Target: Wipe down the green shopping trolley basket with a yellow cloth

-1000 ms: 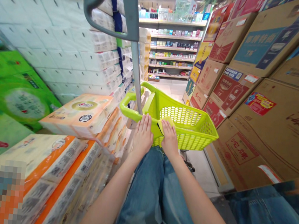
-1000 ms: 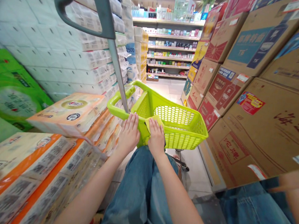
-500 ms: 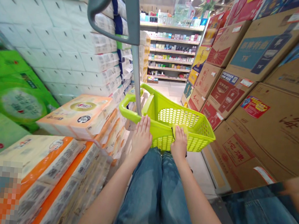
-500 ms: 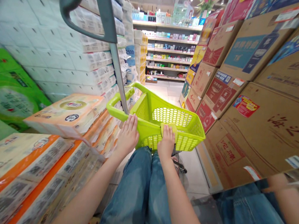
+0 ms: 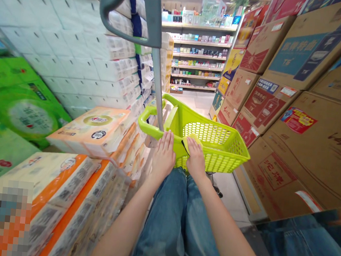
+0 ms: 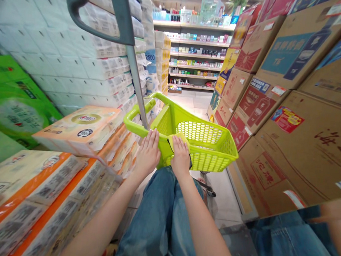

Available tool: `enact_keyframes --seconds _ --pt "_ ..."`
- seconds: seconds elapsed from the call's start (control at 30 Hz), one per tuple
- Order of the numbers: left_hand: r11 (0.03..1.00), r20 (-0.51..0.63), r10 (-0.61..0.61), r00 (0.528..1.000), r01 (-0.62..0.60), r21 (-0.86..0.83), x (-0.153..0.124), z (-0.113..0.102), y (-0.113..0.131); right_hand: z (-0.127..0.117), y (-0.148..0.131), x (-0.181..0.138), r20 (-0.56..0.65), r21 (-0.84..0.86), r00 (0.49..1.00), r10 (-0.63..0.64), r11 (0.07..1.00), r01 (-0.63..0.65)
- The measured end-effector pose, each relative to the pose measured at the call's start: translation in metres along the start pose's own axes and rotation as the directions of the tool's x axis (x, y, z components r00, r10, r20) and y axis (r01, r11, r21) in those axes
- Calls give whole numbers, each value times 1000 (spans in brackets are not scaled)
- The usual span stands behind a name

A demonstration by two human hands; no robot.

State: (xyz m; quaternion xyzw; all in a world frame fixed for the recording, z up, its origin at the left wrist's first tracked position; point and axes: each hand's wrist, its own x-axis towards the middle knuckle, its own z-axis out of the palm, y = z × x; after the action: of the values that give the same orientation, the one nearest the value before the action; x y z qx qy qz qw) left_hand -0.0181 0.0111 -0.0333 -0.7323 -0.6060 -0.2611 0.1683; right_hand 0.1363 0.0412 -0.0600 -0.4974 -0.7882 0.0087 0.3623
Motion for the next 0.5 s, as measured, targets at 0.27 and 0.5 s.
enact_keyframes --seconds 0.27,0.5 --pt "1000 -6 5 1000 -5 -6 -1 0 0 -21 61 -38 -67 -175 994 91 979 -102" --pt "1000 -19 -12 1000 12 -11 0 4 0 -10 46 -25 -164 -80 959 231 966 -246"
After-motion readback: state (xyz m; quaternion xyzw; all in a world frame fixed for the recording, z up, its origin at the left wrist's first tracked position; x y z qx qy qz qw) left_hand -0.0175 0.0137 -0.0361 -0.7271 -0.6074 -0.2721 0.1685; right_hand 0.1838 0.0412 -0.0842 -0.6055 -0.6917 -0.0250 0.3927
